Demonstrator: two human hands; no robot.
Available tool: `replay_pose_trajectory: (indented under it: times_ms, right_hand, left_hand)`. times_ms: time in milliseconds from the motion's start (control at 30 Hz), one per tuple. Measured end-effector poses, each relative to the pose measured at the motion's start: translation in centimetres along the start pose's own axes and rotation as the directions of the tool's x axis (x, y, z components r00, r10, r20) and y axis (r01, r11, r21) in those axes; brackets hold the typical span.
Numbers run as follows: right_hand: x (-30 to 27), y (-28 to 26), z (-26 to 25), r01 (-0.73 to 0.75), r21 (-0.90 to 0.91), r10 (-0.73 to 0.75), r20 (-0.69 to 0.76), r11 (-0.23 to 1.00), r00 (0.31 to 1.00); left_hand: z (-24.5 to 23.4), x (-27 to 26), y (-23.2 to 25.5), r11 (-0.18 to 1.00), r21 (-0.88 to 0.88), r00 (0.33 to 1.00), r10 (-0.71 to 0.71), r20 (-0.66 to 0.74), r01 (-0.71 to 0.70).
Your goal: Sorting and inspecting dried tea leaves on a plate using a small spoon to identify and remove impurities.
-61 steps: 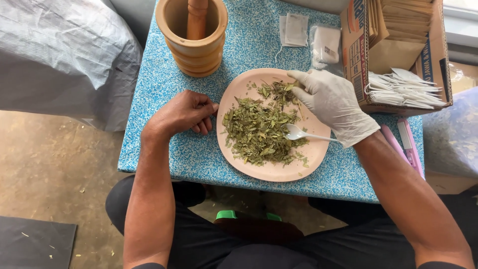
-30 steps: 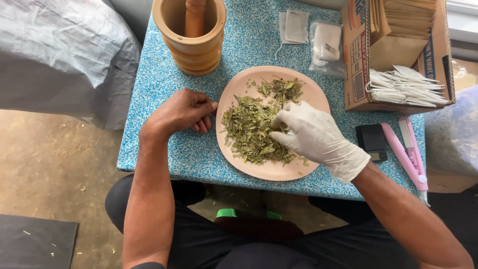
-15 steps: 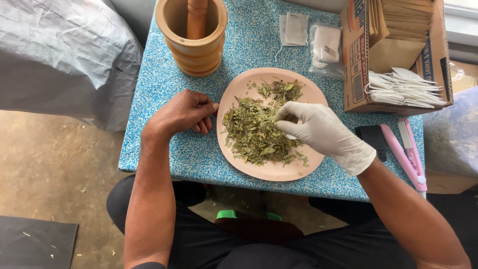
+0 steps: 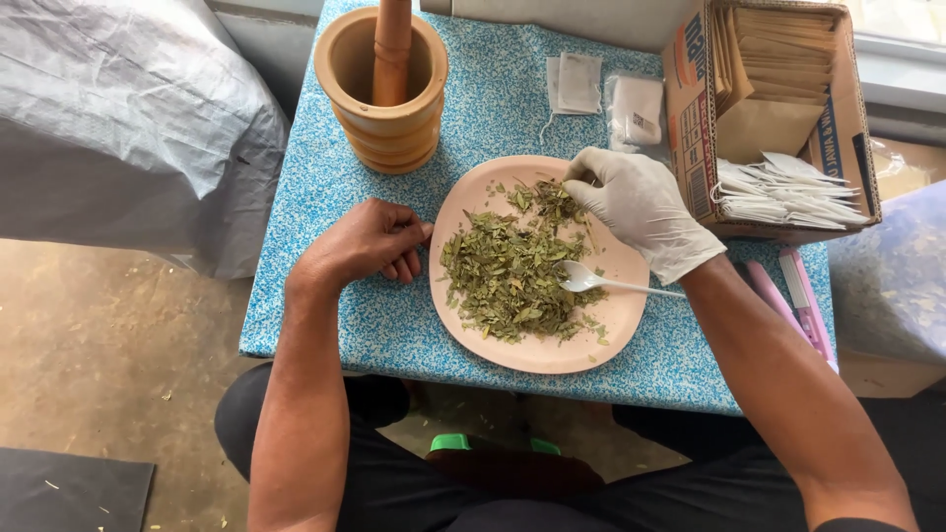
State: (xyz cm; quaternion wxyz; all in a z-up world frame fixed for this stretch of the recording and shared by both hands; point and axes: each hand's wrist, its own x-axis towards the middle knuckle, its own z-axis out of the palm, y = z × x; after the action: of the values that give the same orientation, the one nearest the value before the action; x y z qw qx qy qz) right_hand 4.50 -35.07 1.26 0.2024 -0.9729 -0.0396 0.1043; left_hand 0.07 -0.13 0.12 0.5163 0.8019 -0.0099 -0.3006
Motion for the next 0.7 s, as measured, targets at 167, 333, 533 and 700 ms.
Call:
replay_pose_trajectory:
  times_ms: [167, 333, 533, 700]
  right_hand:
    - [0.1, -0.4, 0.4, 0.077, -0.107, -0.079, -0.009, 0.991, 0.997]
    - [-1.4, -1.3, -0.2, 0.174, -0.084, -0.179, -0.056, 0.981, 0.982]
    - [-5.8, -4.2, -3.2, 0.221, -0.168, -0.194, 0.163, 0.961, 0.967]
    - [-8.0, -5.3, -4.6, 0.109, -0.079, -0.085, 0.258, 0.991, 0.962]
  left_hand:
    - [-0.1, 0.0, -0.1, 1.0, -0.001, 1.0, -0.001, 0.006, 0.001]
    - [-0.1, -0.4, 0.5, 1.0, -0.016, 1.0, -0.012, -0.004, 0.012]
    - [-0.2, -0.4, 0.5, 0.999, -0.014, 1.0, -0.029, -0.002, 0.029]
    - [0.0, -0.4, 1.0, 1.0, -0.003, 0.999, -0.029, -0.013, 0.029]
